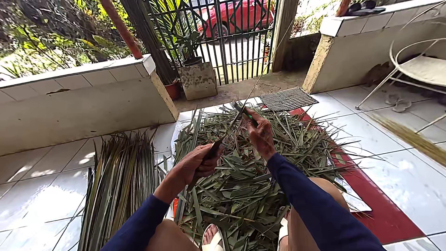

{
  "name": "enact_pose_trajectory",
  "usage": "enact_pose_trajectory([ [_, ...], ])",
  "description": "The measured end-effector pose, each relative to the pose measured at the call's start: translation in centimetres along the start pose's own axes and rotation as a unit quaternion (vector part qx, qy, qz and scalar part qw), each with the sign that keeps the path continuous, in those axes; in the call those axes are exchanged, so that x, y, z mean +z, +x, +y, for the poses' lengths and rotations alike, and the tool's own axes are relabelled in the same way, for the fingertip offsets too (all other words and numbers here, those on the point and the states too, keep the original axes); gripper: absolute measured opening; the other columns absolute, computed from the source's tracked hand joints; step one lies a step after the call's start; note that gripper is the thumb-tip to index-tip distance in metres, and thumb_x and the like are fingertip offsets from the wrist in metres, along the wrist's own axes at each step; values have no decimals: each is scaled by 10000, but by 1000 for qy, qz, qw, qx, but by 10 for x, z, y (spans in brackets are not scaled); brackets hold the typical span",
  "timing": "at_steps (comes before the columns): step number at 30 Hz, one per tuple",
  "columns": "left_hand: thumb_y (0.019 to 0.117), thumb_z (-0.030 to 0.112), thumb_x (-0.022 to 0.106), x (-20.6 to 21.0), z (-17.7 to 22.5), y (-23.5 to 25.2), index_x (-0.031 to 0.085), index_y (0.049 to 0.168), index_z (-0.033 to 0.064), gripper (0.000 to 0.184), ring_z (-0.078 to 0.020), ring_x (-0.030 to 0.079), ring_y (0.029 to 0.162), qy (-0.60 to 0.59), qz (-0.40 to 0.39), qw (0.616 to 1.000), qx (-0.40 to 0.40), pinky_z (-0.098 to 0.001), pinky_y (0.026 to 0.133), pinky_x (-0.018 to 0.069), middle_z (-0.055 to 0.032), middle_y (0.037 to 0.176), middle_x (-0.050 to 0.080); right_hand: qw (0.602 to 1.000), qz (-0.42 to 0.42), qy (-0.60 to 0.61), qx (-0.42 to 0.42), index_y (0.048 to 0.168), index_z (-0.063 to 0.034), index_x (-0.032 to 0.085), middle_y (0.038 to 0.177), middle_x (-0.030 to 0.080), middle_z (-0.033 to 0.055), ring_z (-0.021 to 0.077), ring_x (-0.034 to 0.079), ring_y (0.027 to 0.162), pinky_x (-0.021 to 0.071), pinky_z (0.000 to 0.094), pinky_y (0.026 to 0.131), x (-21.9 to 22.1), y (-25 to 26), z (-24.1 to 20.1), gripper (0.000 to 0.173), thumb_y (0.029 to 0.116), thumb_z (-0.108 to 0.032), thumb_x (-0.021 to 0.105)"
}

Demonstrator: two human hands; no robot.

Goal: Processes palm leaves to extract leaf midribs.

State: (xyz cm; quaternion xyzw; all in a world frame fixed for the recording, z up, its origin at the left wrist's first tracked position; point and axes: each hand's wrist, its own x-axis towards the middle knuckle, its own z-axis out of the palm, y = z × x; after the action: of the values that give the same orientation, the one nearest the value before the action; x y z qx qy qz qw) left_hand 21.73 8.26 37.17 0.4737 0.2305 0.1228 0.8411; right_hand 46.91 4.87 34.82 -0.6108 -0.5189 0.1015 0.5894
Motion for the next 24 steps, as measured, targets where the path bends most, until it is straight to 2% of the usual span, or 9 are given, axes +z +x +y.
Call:
enact_pose_trajectory([
  [2,1115,328,361,-4,-1,-1,561,941,127,333,-23,348,431,-3,1,1000,-2,-151,379,315,57,640,393,999,37,-2,20,1360,-239,687,1152,744,14,154,696,879,562,430,798,-1,13,9,352,1068,-379,549],
  [3,1115,349,356,-6,-2,-1,562,943,127,349,-26,352,431,-8,0,1000,-4,-153,379,317,55,640,396,998,61,3,30,1354,-225,689,1108,740,31,168,672,841,542,439,781,-2,19,14,355,1073,-374,530],
  [6,1064,611,341,-10,-3,2,569,1004,122,543,-33,407,460,-54,-26,998,-17,-161,404,371,40,683,437,995,82,17,45,1364,-186,671,1019,723,45,167,645,780,538,412,739,-16,25,21,379,1082,-381,510],
  [8,1046,633,378,-10,-2,3,565,1040,133,534,-36,424,473,-62,-34,998,-3,-162,415,391,35,711,453,998,39,21,33,1375,-198,658,972,702,54,178,611,731,518,416,688,-17,12,14,369,1082,-369,515],
  [10,1091,534,343,-6,1,5,553,1040,135,454,-41,407,462,-48,-14,999,13,-166,406,381,35,698,441,999,-27,32,13,1365,-209,666,883,671,49,164,557,632,488,384,586,-11,-8,1,338,1072,-332,551],
  [14,1111,498,281,1,1,11,559,1048,122,472,-47,399,435,-20,4,1000,9,-175,390,380,37,652,422,989,-145,34,2,1347,-278,690,895,702,-5,115,577,651,509,359,637,1,-31,-7,322,1054,-348,579],
  [18,1112,492,291,5,2,14,561,1051,121,462,-47,396,426,-10,-11,1000,6,-177,386,380,41,633,412,983,-178,45,-5,1341,-288,697,993,734,-41,68,610,715,524,307,686,4,-35,-5,321,1054,-368,577],
  [21,1114,483,290,5,1,16,555,1043,121,454,-44,373,417,-4,-18,1000,7,-173,377,356,44,626,392,988,-154,8,-9,1343,-336,695,1152,742,-89,60,683,881,563,370,798,3,-34,-5,321,1053,-394,569],
  [24,1116,483,283,6,2,15,547,1041,120,455,-46,362,410,-2,-27,1000,4,-176,372,347,45,615,374,994,-111,-5,-19,1345,-347,694,1227,726,-101,66,694,983,574,398,849,6,-33,-4,322,1056,-396,559],
])
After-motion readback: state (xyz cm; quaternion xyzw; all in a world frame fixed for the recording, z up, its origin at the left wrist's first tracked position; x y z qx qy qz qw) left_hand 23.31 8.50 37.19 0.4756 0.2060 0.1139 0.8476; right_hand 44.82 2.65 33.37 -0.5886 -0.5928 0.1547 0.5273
